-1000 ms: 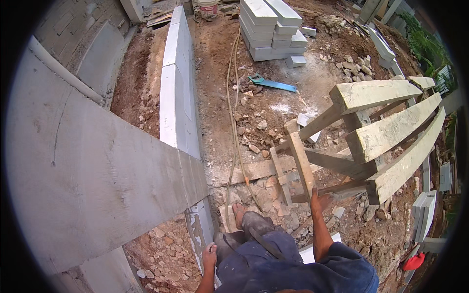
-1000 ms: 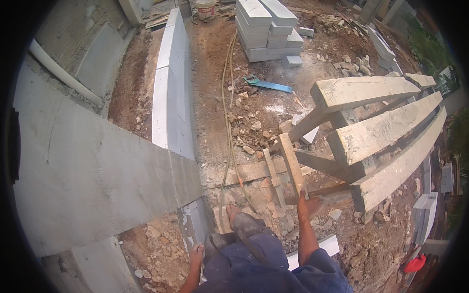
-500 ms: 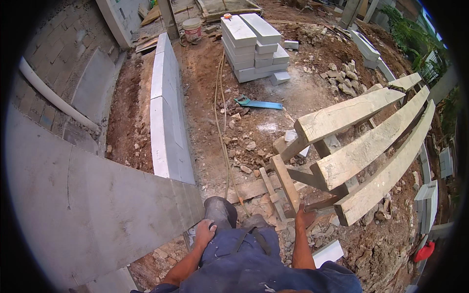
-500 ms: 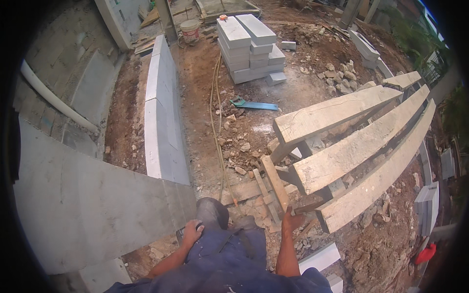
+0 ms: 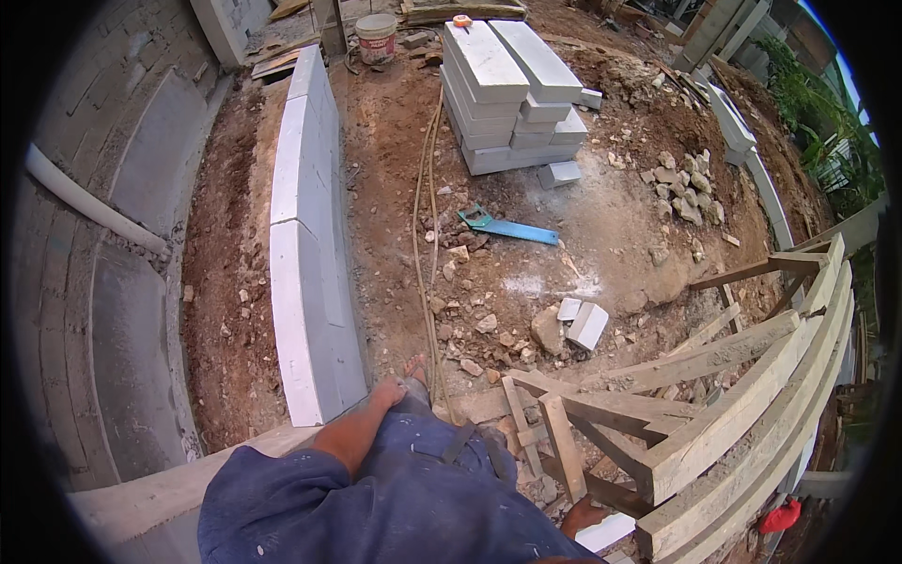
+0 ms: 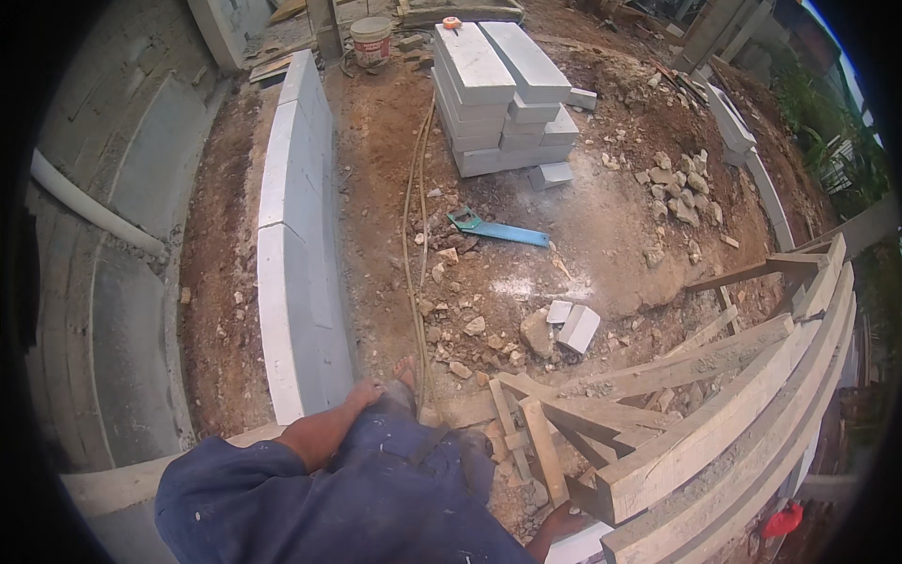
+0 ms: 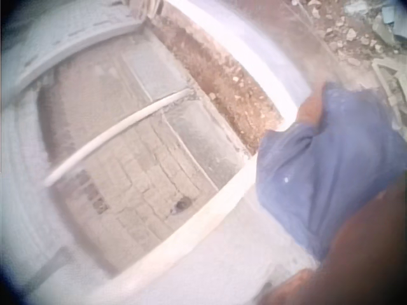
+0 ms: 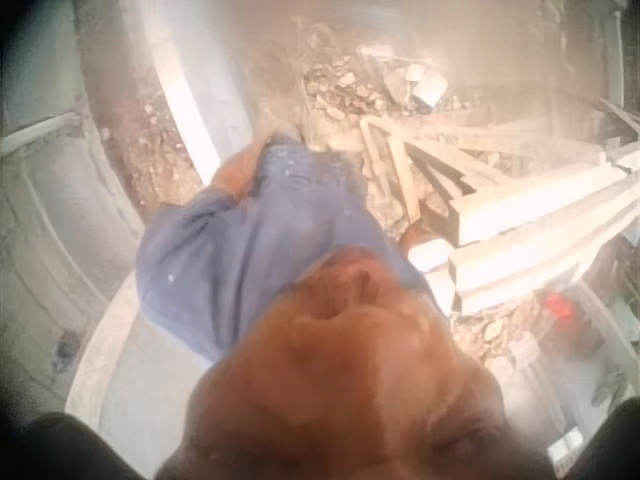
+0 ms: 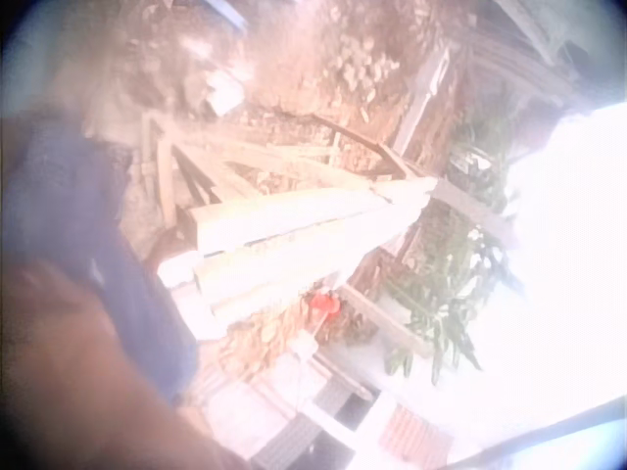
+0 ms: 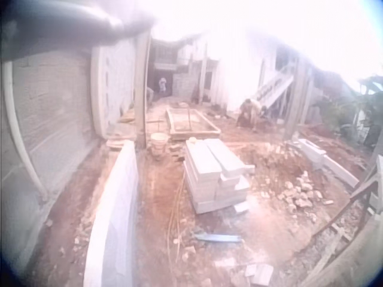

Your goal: The person scoops mortar from a bucket with a trowel and spreads it along a low wall. He then picks up white concrete blocks, applies mortar to their edges, and places them onto the wall, adjusting them into position.

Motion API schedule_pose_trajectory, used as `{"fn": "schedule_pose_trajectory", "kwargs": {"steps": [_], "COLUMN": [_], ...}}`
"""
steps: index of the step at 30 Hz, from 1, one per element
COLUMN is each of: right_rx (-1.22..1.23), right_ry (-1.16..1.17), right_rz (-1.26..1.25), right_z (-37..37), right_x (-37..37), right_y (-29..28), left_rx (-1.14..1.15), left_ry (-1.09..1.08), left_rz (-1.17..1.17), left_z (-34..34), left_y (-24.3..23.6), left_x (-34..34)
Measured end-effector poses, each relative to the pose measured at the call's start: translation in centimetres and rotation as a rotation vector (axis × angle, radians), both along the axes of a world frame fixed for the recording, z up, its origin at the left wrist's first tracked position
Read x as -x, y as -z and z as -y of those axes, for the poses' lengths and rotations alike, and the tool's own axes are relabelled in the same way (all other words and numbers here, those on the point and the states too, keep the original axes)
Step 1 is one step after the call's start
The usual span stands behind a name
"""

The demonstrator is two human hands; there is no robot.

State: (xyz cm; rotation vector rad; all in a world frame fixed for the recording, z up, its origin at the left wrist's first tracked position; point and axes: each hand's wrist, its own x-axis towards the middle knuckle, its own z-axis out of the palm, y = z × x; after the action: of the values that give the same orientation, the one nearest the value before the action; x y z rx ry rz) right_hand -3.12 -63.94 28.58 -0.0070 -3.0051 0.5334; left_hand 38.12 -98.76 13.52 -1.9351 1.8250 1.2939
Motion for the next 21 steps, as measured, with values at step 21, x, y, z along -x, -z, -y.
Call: {"fn": "schedule_pose_trajectory", "kwargs": {"steps": [21], "right_rx": [0.299], "right_ry": [0.179], "right_rz": [0.874], "right_z": [36.1], "right_x": [-1.5], "right_y": [14.6], "left_rx": [-0.101], "left_ry": [0.143], "left_rz": [-0.064], "left_z": [36.3], "left_y": [-3.6], "left_x": [14.2]}}
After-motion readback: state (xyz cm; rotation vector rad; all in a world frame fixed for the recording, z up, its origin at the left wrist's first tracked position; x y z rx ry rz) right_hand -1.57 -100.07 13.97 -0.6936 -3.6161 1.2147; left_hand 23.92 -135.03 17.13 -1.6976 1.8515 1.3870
